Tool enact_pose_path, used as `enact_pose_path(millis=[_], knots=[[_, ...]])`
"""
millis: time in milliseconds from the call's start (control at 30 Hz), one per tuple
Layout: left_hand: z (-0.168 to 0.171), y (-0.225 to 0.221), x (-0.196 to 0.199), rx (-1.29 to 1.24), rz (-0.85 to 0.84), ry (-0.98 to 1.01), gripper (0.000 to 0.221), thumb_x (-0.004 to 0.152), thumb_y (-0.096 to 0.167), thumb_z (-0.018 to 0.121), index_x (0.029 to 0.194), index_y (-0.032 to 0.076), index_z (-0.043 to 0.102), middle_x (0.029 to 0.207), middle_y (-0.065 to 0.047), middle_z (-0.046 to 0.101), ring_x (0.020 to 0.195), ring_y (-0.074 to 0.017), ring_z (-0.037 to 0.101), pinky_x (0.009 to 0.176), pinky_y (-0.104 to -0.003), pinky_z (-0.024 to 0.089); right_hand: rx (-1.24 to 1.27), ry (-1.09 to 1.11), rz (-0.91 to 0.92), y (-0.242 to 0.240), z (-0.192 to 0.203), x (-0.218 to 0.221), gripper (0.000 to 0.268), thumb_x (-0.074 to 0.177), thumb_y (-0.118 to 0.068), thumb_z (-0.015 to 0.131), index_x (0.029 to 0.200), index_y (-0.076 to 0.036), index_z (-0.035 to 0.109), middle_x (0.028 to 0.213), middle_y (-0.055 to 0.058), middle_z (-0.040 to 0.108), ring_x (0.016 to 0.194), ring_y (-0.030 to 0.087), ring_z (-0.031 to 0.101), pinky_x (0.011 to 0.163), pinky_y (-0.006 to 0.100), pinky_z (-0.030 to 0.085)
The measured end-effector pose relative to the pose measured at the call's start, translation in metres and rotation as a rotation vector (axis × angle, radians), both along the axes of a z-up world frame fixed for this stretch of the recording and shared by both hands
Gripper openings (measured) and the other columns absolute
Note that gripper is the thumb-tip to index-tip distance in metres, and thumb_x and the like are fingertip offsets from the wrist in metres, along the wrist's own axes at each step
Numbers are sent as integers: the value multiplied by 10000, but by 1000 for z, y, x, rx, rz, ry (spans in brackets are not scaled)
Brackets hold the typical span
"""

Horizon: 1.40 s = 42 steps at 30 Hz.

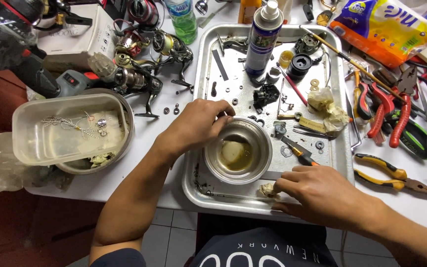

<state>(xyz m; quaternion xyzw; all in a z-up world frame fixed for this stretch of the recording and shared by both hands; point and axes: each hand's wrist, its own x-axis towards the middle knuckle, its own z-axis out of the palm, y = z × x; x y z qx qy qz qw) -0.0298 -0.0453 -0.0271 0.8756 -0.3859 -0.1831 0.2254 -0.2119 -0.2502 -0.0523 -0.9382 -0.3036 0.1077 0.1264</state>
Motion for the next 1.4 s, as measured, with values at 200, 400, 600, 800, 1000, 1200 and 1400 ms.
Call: enact_pose_path(millis=[200, 400, 600, 800, 1000, 1200, 1400], knots=[[13, 23, 11, -67, -79, -104, 237, 880, 213, 520, 987, 75, 680, 978, -73, 701, 875, -236, 653, 774, -377, 462, -50, -149, -166, 7, -5, -2, 337, 842, -522, 585, 781, -195, 530, 629, -20, 591, 599, 235, 599, 388, 441, 457], [26, 30, 8, 350, -79, -12, 290, 810, 118, 531, 1037, 215, 684, 1067, -6, 647, 1011, -196, 563, 848, -359, 412, -36, -110, -140, 6, -16, -2, 90, 861, -288, 553, 856, -203, 522, 676, -4, 601, 631, 246, 613, 365, 438, 447], [17, 24, 7, 442, -188, -84, 255, 803, 158, 606, 1055, 178, 640, 1049, -50, 647, 940, -239, 602, 711, -417, 465, 49, -99, -149, -3, 6, -1, 79, 832, -271, 591, 818, -211, 542, 670, -30, 606, 595, 227, 598, 404, 411, 448], [9, 17, 8, 386, -166, -98, 144, 757, 167, 635, 882, 154, 566, 858, -68, 653, 779, -289, 588, 575, -436, 406, 120, -86, -199, -7, 32, 12, 52, 809, -263, 614, 851, -236, 630, 674, -46, 666, 547, 208, 628, 369, 407, 464], [13, 25, 16, 336, -124, -107, 104, 806, 206, 646, 904, 187, 676, 958, -2, 680, 918, -187, 610, 743, -371, 483, 187, -52, -266, -13, 48, 42, 97, 775, -264, 658, 869, -242, 666, 717, -19, 697, 515, 187, 638, 422, 365, 489], [31, 48, 24, 81, 10, -160, 132, 814, 242, 658, 885, 131, 668, 904, -14, 690, 829, -183, 617, 745, -350, 462, 304, -158, -241, 5, 70, 86, 107, 800, -207, 650, 902, -174, 653, 785, -23, 692, 585, 125, 638, 547, 295, 528], [32, 59, 27, -391, 27, -246, 63, 779, 175, 693, 799, 132, 651, 632, -24, 592, 560, -181, 540, 542, -301, 453, 470, -227, -141, 36, 79, 126, 84, 757, -142, 681, 816, -119, 627, 1012, 102, 627, 706, 298, 627, 597, 431, 490]])
